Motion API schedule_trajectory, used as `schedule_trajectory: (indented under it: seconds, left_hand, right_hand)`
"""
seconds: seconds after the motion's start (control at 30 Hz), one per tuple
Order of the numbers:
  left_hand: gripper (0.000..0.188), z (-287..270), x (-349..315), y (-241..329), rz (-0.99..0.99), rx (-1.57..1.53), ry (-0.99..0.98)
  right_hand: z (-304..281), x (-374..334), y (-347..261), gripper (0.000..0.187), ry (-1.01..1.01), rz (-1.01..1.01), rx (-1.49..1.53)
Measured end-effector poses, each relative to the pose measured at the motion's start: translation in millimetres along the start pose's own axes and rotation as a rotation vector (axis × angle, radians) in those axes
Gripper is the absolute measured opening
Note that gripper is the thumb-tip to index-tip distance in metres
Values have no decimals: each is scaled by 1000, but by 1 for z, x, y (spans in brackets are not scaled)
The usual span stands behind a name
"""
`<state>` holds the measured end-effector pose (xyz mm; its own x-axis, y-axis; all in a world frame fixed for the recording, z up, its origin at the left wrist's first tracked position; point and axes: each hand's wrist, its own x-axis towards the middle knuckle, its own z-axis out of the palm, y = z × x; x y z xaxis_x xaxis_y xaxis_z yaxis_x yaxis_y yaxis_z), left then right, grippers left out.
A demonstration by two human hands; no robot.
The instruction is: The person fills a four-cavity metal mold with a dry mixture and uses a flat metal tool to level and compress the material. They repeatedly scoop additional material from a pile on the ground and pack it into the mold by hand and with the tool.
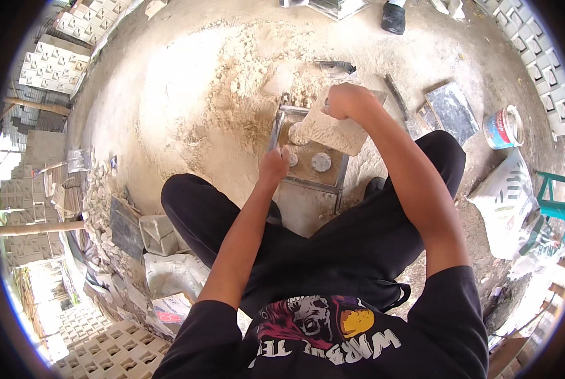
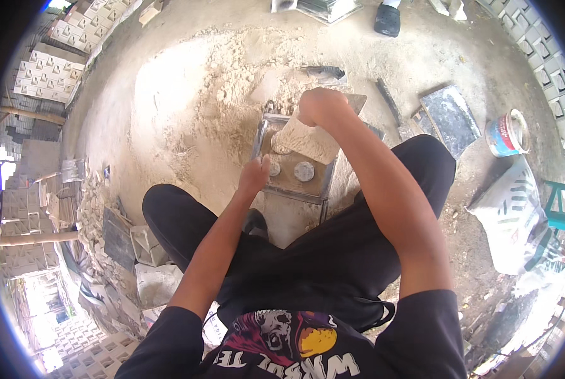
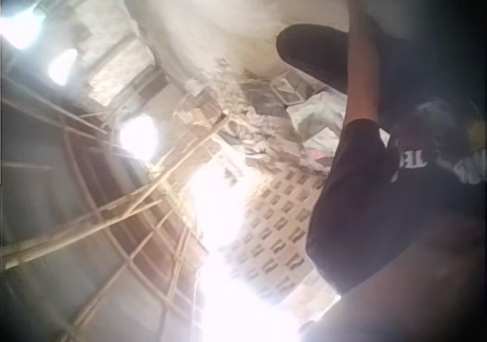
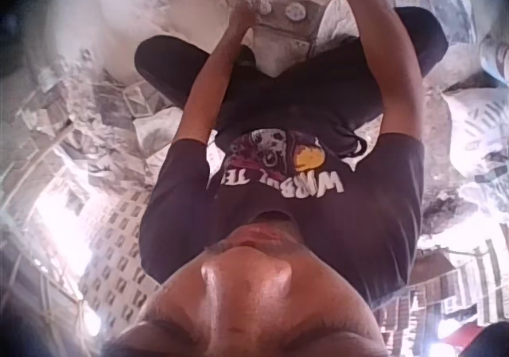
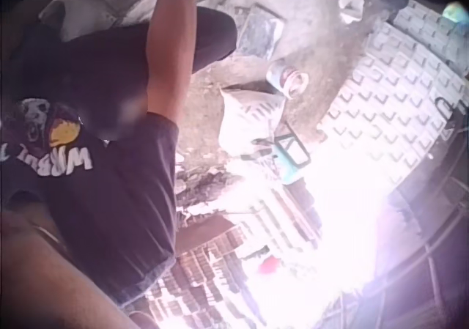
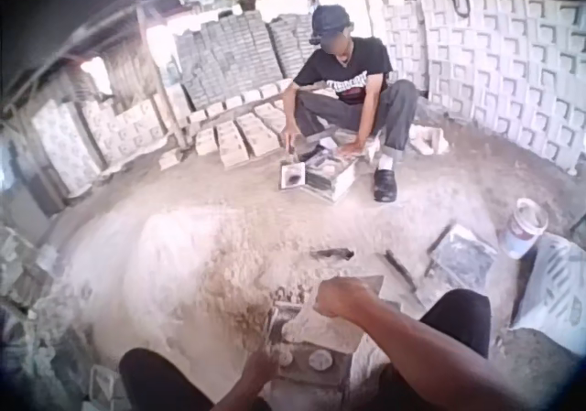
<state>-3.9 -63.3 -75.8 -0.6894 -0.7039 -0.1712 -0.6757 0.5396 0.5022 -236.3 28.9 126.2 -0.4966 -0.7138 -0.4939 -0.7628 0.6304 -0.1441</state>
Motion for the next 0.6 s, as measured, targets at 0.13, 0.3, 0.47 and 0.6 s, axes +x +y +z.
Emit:
schedule_trajectory:
  seconds: [0.13,0.3,0.47,0.6]
  left_hand:
    - [58,9,25,11,-73,-72,36]
    - [60,24,66,9,-241,-215,127]
    - [52,25,84,8,-318,-249,41]
    - [35,1,71,14,-250,56,-136]
  right_hand:
    - [2,-8,13,31,-34,71,19]
    - [7,-17,30,31,-28,100,36]
    - [10,-26,46,32,-37,122,45]
    - [16,-27,51,33,-32,111,37]
